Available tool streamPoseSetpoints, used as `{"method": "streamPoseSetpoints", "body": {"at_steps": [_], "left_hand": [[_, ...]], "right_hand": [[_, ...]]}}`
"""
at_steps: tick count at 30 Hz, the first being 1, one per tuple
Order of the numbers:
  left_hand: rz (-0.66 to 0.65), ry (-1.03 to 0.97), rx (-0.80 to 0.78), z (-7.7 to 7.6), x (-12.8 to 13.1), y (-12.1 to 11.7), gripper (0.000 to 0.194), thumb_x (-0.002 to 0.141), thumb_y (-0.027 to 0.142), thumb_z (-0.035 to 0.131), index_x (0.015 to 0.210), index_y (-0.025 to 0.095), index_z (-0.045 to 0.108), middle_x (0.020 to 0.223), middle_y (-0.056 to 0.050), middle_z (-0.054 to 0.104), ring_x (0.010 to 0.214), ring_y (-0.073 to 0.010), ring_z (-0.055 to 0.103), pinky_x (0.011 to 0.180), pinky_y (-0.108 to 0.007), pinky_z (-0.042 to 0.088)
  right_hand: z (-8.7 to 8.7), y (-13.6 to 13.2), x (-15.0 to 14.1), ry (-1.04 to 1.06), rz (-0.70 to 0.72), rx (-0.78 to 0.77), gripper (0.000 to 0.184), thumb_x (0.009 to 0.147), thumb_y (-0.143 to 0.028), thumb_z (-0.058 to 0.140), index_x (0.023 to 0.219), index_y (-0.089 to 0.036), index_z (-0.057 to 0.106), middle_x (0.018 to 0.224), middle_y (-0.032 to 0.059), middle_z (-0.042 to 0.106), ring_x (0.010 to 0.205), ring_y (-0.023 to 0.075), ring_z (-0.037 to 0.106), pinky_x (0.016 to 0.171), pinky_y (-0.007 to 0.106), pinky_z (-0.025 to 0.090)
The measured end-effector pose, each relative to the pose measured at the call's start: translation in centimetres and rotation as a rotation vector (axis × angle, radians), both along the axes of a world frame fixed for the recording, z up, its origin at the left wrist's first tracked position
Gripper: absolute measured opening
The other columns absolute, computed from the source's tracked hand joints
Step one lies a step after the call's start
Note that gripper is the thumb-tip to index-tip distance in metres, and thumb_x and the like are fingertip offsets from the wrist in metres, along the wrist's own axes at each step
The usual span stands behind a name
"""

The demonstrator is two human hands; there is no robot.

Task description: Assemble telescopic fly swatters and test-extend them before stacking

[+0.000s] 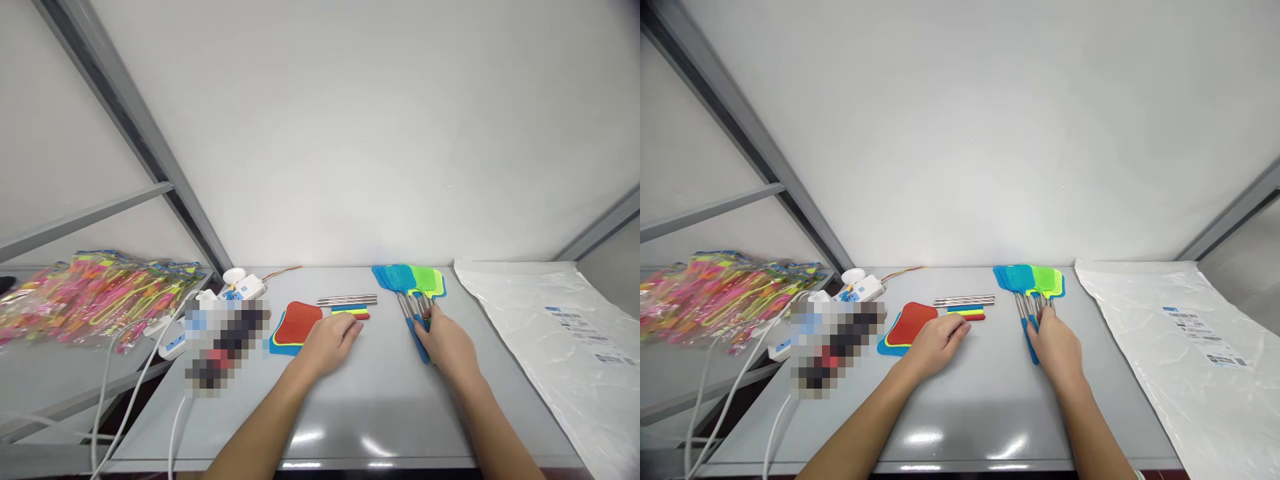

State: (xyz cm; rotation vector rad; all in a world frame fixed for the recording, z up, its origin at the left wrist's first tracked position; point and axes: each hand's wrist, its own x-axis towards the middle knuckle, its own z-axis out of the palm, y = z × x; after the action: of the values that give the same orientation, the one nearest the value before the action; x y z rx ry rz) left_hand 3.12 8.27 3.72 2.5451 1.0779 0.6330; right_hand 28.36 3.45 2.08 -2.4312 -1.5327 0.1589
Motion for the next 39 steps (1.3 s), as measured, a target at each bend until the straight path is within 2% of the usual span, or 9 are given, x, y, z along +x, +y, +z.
{"method": "streamPoseSetpoints", "body": {"at_steps": [5,11,14,18,22,26,31,36,39], "left_hand": [[0.075,0.037,0.065,0.3,-1.5,1.5,0.030,0.100,0.032,0.036,0.081,0.021,0.057,0.079,-0.002,0.060,0.076,-0.0182,0.055,0.067,-0.029,0.038],[0.206,0.089,0.134,0.6,-4.3,3.3,0.023,0.097,0.032,0.044,0.087,0.021,0.060,0.088,-0.005,0.060,0.090,-0.0232,0.051,0.077,-0.036,0.037],[0.191,0.124,0.132,0.2,-4.6,3.2,0.017,0.094,0.032,0.050,0.090,0.022,0.063,0.091,-0.004,0.060,0.093,-0.0233,0.050,0.079,-0.036,0.036],[0.157,0.168,0.121,-0.4,-4.0,2.6,0.014,0.092,0.031,0.054,0.091,0.024,0.066,0.092,-0.004,0.059,0.095,-0.0231,0.050,0.079,-0.036,0.037],[0.133,0.201,0.120,-0.8,-3.2,2.0,0.014,0.091,0.032,0.056,0.089,0.023,0.066,0.092,-0.005,0.059,0.097,-0.0238,0.051,0.078,-0.036,0.037],[0.139,0.210,0.124,-1.1,-3.0,2.0,0.011,0.090,0.032,0.058,0.088,0.022,0.063,0.094,-0.005,0.059,0.098,-0.0240,0.050,0.078,-0.036,0.038],[0.170,0.197,0.114,-1.2,-3.6,2.3,0.010,0.090,0.031,0.057,0.087,0.021,0.061,0.093,-0.005,0.059,0.096,-0.0244,0.050,0.077,-0.036,0.037],[0.189,0.176,0.097,-1.2,-4.3,2.8,0.014,0.087,0.035,0.063,0.088,0.022,0.062,0.093,-0.005,0.058,0.094,-0.0242,0.050,0.079,-0.037,0.037],[0.184,0.159,0.083,-1.1,-4.7,3.2,0.017,0.083,0.038,0.067,0.089,0.022,0.064,0.092,-0.004,0.057,0.093,-0.0238,0.049,0.080,-0.037,0.038]], "right_hand": [[0.6,-0.3,-1.2,-0.040,0.047,0.095,0.030,0.094,-0.044,0.033,0.091,-0.023,0.054,0.073,0.0059,0.066,0.062,0.0226,0.062,0.049,0.029,0.032],[0.6,0.3,-5.3,-0.081,0.441,0.100,0.026,0.097,-0.035,0.034,0.097,-0.023,0.057,0.094,0.0056,0.067,0.074,0.0196,0.064,0.059,0.029,0.037],[1.0,2.8,-6.9,-0.102,0.577,0.055,0.027,0.098,-0.030,0.035,0.099,-0.022,0.060,0.099,0.0063,0.065,0.077,0.0183,0.064,0.060,0.027,0.036],[2.0,8.0,-8.1,-0.123,0.683,-0.001,0.029,0.099,-0.029,0.036,0.103,-0.020,0.063,0.103,0.0092,0.062,0.085,0.0199,0.063,0.065,0.027,0.038],[2.2,11.8,-9.0,-0.110,0.786,-0.076,0.023,0.095,-0.029,0.047,0.103,-0.020,0.067,0.105,0.0089,0.061,0.091,0.0207,0.062,0.072,0.027,0.040],[1.4,13.5,-9.3,-0.076,0.849,-0.166,0.020,0.093,-0.029,0.052,0.096,-0.017,0.068,0.103,0.0094,0.062,0.095,0.0206,0.061,0.081,0.031,0.045],[0.8,15.2,-8.6,-0.005,0.899,-0.296,0.033,0.092,-0.034,0.057,0.120,-0.017,0.057,0.121,0.0087,0.059,0.101,0.0212,0.061,0.085,0.043,0.052],[1.2,16.7,-7.8,0.089,0.946,-0.471,0.033,0.092,-0.034,0.057,0.121,-0.017,0.057,0.122,0.0083,0.059,0.101,0.0221,0.061,0.084,0.042,0.053],[1.4,16.8,-7.8,0.118,0.954,-0.486,0.034,0.092,-0.035,0.057,0.121,-0.017,0.057,0.122,0.0082,0.059,0.102,0.0224,0.061,0.084,0.042,0.053]]}}
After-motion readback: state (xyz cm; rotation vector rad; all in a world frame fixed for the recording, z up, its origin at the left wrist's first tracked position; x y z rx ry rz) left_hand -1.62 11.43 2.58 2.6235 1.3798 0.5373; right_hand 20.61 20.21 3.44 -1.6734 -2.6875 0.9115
